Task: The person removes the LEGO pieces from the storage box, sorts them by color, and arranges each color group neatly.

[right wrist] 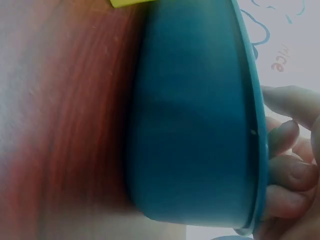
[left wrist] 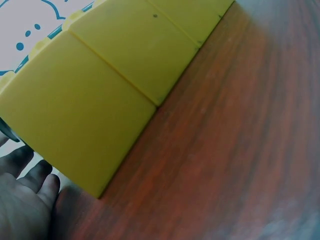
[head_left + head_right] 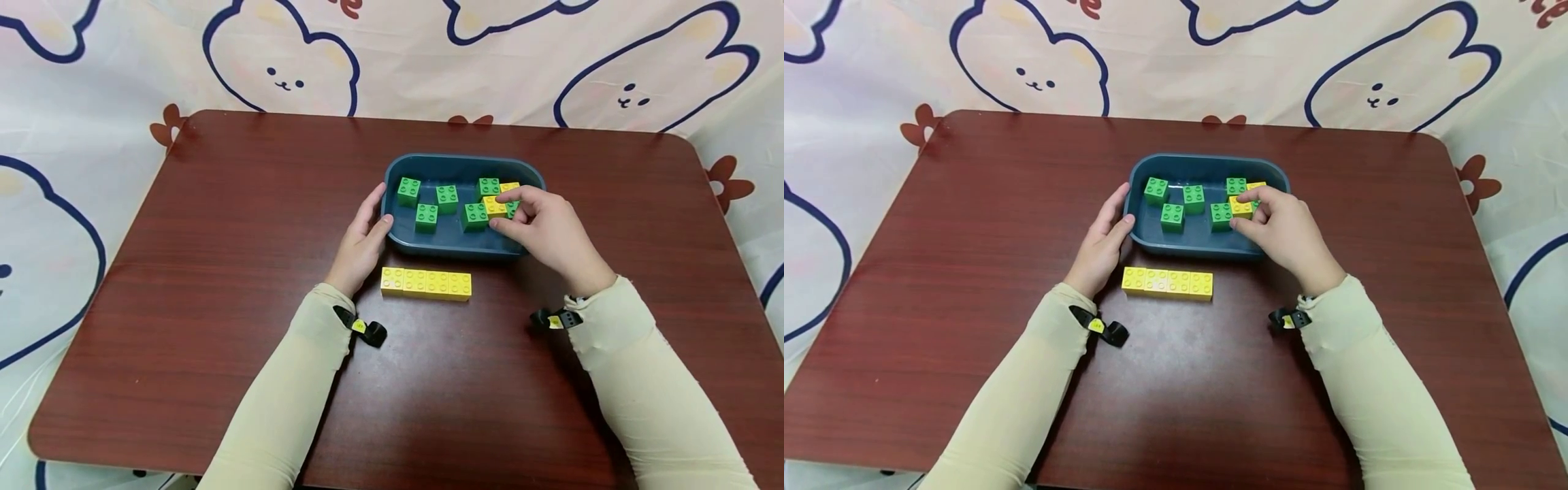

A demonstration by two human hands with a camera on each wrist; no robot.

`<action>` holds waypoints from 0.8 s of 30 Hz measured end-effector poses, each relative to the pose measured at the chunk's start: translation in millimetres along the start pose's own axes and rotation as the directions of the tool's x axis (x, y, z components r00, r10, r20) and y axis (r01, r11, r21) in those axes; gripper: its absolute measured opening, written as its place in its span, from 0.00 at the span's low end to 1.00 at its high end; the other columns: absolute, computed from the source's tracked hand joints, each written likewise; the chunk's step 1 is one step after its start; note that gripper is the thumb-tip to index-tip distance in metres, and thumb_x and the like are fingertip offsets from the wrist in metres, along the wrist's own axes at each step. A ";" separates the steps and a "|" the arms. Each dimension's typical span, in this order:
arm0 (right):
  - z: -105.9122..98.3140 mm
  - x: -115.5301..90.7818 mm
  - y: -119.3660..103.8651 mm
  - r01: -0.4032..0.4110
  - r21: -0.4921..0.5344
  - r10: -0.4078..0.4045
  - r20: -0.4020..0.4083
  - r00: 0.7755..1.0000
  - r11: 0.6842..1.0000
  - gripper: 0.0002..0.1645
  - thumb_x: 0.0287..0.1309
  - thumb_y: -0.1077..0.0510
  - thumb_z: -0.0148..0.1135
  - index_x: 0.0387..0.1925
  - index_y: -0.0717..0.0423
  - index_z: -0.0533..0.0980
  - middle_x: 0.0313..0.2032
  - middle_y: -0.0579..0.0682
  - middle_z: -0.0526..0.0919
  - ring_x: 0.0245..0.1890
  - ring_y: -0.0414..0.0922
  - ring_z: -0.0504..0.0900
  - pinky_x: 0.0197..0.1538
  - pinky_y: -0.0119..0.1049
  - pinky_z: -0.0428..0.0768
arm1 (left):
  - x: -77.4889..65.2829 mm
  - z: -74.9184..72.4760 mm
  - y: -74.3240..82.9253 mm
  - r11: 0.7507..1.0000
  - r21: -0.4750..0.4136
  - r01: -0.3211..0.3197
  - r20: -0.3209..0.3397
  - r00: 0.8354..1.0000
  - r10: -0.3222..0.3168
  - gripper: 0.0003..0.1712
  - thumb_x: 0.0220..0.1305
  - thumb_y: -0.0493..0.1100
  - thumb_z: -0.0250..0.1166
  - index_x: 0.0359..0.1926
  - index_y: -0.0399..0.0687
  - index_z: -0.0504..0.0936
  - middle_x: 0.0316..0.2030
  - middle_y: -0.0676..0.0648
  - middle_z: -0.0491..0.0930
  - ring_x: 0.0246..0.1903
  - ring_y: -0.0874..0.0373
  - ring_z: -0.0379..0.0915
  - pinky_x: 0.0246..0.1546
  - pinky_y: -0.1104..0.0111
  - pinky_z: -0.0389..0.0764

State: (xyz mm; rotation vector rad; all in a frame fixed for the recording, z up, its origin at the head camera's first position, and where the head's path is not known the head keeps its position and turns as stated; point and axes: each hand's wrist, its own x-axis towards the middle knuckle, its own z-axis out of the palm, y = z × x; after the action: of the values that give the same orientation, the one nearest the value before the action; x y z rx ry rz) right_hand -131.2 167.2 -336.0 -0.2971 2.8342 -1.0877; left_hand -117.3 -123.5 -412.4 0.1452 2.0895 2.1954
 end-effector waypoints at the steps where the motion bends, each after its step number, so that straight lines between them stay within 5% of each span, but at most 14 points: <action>1: -1.9 2.2 0.6 -0.007 0.003 0.007 0.012 1.000 1.000 0.23 0.61 0.53 0.72 0.56 0.54 0.80 0.24 0.53 0.77 0.25 0.49 0.72 0.23 0.37 0.68 | 0.0 0.1 0.1 1.000 -0.002 0.000 0.000 1.000 0.000 0.31 0.79 0.44 0.51 0.78 0.65 0.57 0.76 0.60 0.55 0.73 0.64 0.54 0.70 0.63 0.62; 19: -14.8 34.4 0.4 -0.161 -0.138 0.184 0.174 0.967 0.977 0.28 0.63 0.50 0.69 0.61 0.58 0.77 0.28 0.56 0.78 0.30 0.51 0.74 0.29 0.39 0.74 | -0.5 0.2 -0.1 1.000 -0.014 0.000 0.000 1.000 0.000 0.31 0.79 0.43 0.51 0.78 0.63 0.57 0.76 0.59 0.54 0.73 0.64 0.54 0.71 0.63 0.62; 24: -11.7 38.1 -2.3 -0.189 -0.194 0.227 0.201 0.953 0.963 0.26 0.65 0.51 0.66 0.60 0.60 0.78 0.38 0.59 0.80 0.36 0.53 0.75 0.35 0.40 0.80 | -0.6 1.0 0.1 1.000 -0.019 0.002 0.006 1.000 -0.002 0.31 0.79 0.42 0.50 0.78 0.63 0.56 0.76 0.59 0.53 0.73 0.64 0.54 0.71 0.63 0.61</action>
State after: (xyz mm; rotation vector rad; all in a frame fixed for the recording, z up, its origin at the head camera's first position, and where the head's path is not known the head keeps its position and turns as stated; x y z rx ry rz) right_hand -169.9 165.0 -326.4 -0.1170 2.6871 -0.7206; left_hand -116.6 -122.6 -412.2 0.1474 2.0645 2.2103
